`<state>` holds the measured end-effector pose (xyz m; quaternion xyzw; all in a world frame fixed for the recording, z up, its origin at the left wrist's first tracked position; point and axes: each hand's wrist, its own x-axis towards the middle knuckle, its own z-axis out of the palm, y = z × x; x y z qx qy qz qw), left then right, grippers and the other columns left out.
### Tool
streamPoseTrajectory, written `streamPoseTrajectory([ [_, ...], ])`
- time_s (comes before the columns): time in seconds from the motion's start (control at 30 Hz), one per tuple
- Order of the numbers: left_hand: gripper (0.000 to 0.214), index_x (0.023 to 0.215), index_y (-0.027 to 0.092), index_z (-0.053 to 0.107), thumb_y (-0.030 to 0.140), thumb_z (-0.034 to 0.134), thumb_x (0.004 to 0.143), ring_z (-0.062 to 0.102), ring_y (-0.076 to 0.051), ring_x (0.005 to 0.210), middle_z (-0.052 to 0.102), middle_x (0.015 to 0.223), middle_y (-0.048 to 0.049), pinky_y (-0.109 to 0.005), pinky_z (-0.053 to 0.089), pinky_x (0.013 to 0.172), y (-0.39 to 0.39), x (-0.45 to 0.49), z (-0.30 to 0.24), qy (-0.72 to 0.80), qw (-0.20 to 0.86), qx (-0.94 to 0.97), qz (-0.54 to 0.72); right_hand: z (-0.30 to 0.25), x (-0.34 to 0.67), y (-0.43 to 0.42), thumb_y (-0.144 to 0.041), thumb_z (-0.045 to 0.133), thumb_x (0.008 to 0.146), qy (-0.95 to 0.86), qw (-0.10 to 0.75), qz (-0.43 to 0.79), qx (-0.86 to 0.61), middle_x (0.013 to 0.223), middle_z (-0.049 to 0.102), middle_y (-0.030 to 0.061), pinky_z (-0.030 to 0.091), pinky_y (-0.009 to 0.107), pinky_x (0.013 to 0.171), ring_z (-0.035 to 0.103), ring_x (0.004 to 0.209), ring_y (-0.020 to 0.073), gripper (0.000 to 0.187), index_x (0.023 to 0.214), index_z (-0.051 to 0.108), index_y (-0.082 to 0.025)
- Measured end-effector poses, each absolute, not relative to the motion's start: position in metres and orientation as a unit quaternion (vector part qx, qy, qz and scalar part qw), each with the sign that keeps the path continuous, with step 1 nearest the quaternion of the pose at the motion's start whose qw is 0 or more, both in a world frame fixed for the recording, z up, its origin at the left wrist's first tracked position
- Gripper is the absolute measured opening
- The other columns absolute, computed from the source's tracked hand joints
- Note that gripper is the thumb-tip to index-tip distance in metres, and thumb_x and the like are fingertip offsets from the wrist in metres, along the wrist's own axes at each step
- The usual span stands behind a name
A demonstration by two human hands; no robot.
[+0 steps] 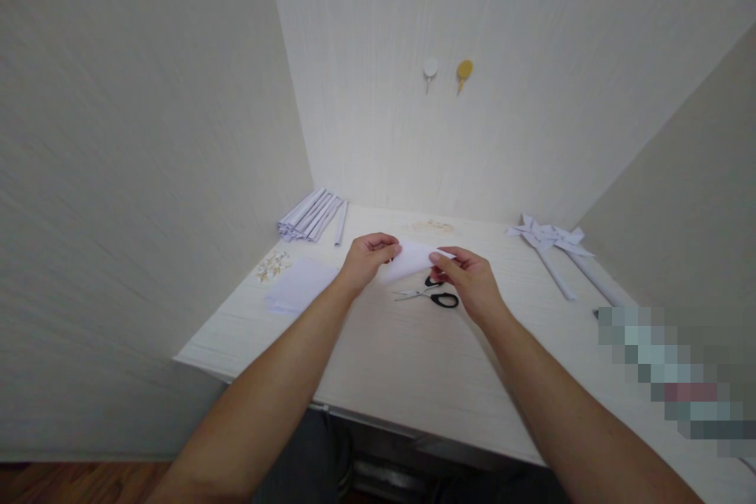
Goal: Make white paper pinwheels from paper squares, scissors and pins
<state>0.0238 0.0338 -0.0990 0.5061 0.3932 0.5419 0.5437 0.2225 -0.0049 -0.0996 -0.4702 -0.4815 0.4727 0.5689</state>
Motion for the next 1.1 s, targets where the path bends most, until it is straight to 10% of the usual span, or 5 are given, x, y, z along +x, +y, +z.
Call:
streamPoseTrajectory([
  [1.1, 0.03, 0.075, 0.014, 0.072, 0.034, 0.086, 0.058, 0.057, -0.011, 0.066, 0.068, 0.07, -0.0002, -0.027, 0.044, 0.067, 0.035, 0.0255, -0.1002, 0.362, 0.523, 0.534, 0.557, -0.0975, 0.2201, -0.0067, -0.054, 0.086, 0.059, -0.508, 0.568, 0.4, -0.51, 0.055, 0.069, 0.0034, 0.045, 0.025, 0.048, 0.061, 0.049, 0.0151, 0.046, 0.081, 0.074, -0.015],
])
